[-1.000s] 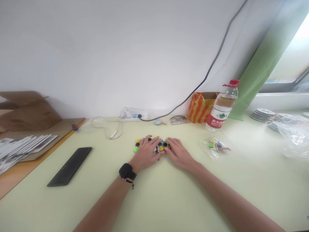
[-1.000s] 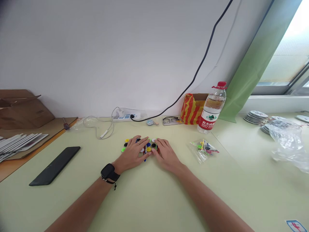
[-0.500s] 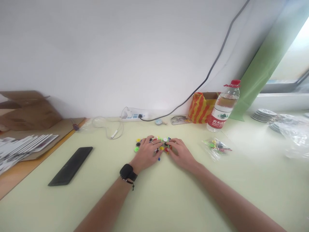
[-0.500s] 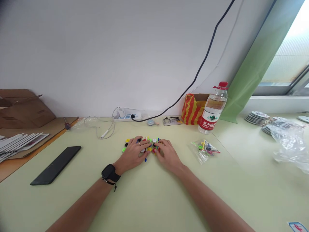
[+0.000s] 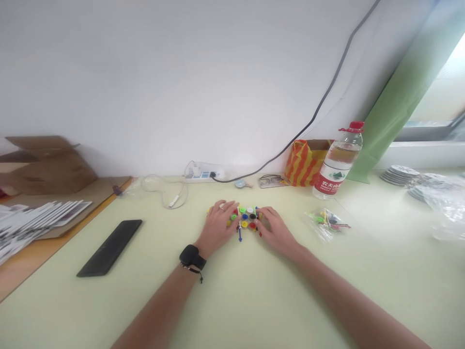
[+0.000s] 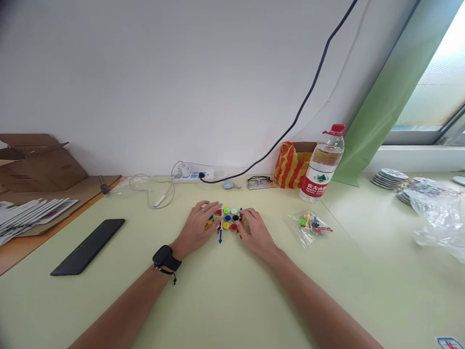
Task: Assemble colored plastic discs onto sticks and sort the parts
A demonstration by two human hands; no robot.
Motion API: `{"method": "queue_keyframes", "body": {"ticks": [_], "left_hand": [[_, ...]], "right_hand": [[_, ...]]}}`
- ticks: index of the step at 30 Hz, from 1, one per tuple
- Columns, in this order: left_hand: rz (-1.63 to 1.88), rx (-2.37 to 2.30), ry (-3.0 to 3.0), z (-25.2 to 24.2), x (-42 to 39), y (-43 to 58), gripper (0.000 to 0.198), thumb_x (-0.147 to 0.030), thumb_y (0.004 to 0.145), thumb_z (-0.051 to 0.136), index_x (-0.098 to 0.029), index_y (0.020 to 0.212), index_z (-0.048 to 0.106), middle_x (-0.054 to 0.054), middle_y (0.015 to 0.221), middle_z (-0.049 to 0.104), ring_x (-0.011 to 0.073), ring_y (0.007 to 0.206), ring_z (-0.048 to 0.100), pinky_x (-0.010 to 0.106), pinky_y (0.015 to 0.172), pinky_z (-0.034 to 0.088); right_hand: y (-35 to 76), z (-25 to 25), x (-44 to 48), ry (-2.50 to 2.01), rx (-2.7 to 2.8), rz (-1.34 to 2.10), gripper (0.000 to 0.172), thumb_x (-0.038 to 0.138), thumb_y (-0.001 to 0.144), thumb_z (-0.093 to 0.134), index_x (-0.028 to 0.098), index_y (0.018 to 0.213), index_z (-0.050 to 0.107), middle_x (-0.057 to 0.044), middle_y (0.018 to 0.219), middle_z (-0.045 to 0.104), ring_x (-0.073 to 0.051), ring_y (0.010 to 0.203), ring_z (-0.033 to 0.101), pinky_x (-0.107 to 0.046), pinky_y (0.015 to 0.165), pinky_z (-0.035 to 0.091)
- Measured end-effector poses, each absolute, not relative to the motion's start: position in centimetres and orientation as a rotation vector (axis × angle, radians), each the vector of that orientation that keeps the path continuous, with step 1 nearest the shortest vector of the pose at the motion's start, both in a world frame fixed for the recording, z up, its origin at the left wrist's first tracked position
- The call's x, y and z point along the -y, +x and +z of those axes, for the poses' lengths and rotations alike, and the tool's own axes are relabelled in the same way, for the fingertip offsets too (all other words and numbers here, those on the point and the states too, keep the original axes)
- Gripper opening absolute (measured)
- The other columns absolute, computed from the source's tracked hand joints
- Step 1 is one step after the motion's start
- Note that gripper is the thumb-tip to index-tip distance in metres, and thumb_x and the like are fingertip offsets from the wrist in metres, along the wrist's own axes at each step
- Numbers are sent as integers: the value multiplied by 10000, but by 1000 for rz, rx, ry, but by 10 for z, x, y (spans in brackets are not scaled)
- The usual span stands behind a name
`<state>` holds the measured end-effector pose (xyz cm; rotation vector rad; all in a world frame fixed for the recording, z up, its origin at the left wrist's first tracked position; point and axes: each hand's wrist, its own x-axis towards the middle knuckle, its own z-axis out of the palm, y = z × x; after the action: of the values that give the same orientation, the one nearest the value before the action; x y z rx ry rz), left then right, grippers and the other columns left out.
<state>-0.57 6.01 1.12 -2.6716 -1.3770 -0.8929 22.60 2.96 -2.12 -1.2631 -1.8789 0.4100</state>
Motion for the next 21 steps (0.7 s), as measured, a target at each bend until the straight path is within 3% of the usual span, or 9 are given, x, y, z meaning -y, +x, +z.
{"method": "queue_keyframes", "body": {"ticks": [6,11,17,21], "left_hand": [[-961,1698,-2524,10,-79,-38,453,-430,1071,367,-218,1407,584,72,1460,602,301,1449,403,513,1188,348],[-781,1622,-2653,5,-79,-39,438,-476,1049,418,-284,1388,617,28,1526,550,300,1517,319,534,1195,327],[-751,1550,-2657,9,-75,-34,369,-429,1047,428,-290,1232,715,23,1415,651,309,1495,356,544,1153,356],[-741,1536,-2652,12,-72,-31,385,-438,1041,441,-277,1308,666,39,1443,628,316,1496,350,547,1156,357]], "right_hand": [[225,-19,-26,-1316,1894,496,299,305,1003,489,232,1282,566,-119,1307,626,-273,1247,568,-453,1071,462],[224,-19,-26,-1296,1893,489,298,311,990,516,237,1275,563,-123,1312,614,-274,1239,574,-455,1072,468],[224,-19,-25,-1294,1893,486,278,311,991,518,242,1255,574,-115,1283,620,-264,1209,593,-438,1055,485],[227,-18,-27,-1300,1902,416,296,325,999,494,237,1267,583,-114,1274,633,-261,1192,599,-433,1044,489]]}}
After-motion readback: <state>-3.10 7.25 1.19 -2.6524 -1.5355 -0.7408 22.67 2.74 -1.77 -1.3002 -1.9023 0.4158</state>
